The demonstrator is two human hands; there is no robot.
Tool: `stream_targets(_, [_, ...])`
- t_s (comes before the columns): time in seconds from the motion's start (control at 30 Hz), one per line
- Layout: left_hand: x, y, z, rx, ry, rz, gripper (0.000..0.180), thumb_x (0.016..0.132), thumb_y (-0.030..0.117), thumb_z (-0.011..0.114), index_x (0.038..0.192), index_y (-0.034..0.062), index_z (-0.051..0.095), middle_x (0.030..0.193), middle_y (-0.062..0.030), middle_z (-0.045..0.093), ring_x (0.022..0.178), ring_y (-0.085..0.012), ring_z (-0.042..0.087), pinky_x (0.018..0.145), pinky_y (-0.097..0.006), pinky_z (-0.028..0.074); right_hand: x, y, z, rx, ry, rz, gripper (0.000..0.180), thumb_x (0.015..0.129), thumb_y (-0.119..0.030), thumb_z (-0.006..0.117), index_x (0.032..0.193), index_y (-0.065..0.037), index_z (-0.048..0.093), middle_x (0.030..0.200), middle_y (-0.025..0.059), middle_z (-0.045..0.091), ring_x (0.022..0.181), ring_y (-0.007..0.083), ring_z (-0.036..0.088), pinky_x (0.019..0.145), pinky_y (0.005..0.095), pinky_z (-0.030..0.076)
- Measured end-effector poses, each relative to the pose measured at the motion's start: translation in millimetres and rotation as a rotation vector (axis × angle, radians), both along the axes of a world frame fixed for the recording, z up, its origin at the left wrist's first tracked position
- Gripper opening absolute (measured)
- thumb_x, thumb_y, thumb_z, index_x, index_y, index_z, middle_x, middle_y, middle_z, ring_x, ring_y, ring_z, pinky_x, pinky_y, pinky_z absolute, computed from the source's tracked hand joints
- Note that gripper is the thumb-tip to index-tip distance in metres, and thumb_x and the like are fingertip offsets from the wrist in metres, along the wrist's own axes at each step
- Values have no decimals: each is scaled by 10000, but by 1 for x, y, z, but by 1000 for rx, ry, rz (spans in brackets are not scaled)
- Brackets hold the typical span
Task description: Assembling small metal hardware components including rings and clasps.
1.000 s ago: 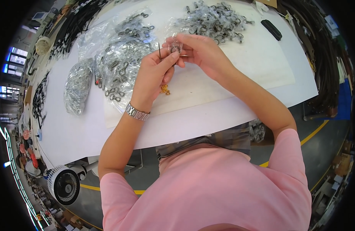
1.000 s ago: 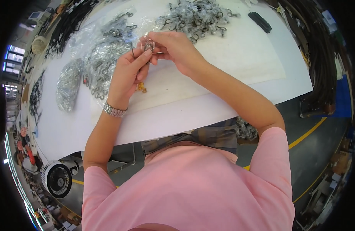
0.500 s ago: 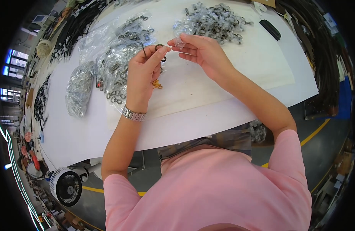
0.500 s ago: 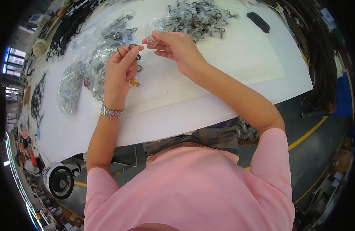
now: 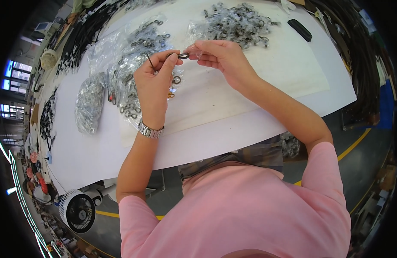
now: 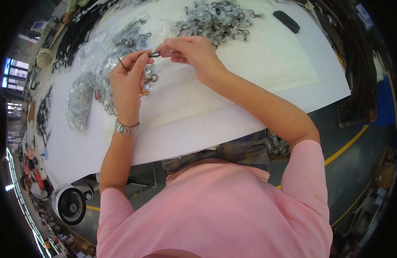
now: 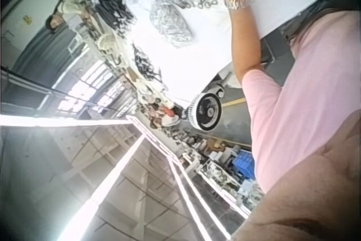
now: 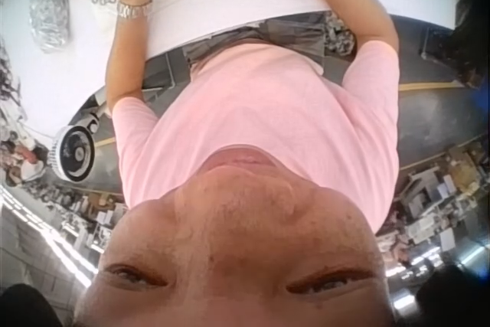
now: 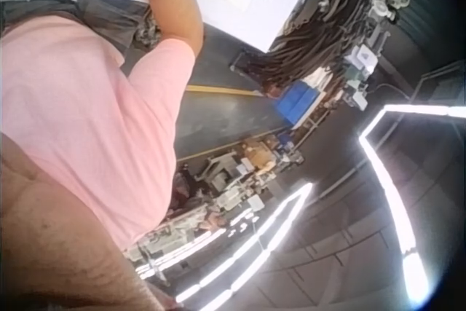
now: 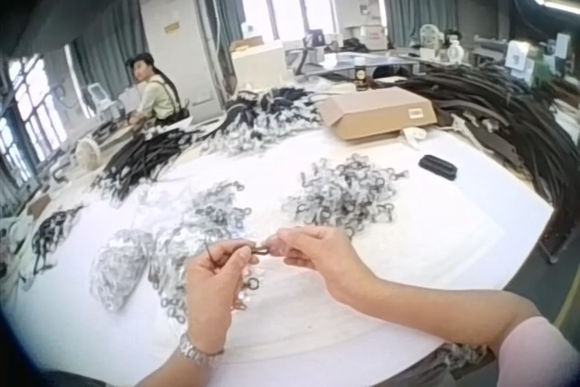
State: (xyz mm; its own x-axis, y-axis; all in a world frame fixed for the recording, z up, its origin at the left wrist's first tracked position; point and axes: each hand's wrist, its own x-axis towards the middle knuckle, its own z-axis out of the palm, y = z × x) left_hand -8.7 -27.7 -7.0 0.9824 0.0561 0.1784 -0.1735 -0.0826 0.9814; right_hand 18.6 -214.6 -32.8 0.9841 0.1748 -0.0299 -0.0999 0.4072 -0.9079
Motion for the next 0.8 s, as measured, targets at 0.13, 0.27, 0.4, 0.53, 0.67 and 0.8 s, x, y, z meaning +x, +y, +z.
stream_targets(0.13, [-1, -2, 0, 15, -13, -4, 170, 979, 124, 701, 1083, 5, 763, 863, -30, 765, 535, 21, 406, 467, -175, 291, 1, 2, -3, 25, 10, 30, 271, 981, -299, 696, 1002, -36, 758, 1028, 46, 764, 953, 132, 688, 914, 297, 524])
stream_targets(0.27, [-4, -8, 4, 70, 16, -27, 156, 979, 120, 700, 1069, 6, 757, 863, -34, 775, 528, 23, 411, 466, -176, 294, 0, 1, -1, 20, 46, 40, 276, 992, -286, 660, 1040, -31, 755, 1035, 51, 759, 968, 143, 699, 918, 296, 536])
stream_targets(0.4, [-6, -8, 3, 66, 42, -54, 149, 980, 121, 699, 1068, 13, 753, 863, -35, 777, 526, 24, 418, 467, -175, 296, -1, 0, 2, 6, 47, 69, 300, 1014, -256, 590, 1100, -16, 748, 1081, 67, 762, 997, 159, 715, 935, 303, 549])
stream_targets(0.53, [-6, -9, 3, 75, 32, -27, 140, 981, 116, 699, 1066, 19, 755, 865, -36, 778, 531, 25, 424, 467, -174, 294, -2, 1, 3, 49, 59, 67, 317, 1021, -255, 568, 1127, -13, 742, 1109, 82, 763, 1014, 171, 720, 941, 305, 547])
stream_targets(0.67, [-5, -10, 0, 81, 22, -13, 149, 982, 107, 696, 1079, 8, 751, 872, -57, 776, 518, 24, 402, 458, -173, 275, -2, 0, 4, 76, 44, 101, 314, 993, -262, 577, 1093, -16, 746, 1101, 91, 766, 1003, 175, 725, 927, 296, 544])
stream_targets(0.8, [-6, -11, 1, 82, 17, -14, 167, 986, 107, 690, 1095, -6, 745, 878, -69, 771, 507, 22, 385, 452, -169, 262, -2, -1, 7, 103, 57, 104, 285, 952, -255, 599, 1031, -28, 753, 1071, 88, 768, 987, 170, 730, 910, 292, 543])
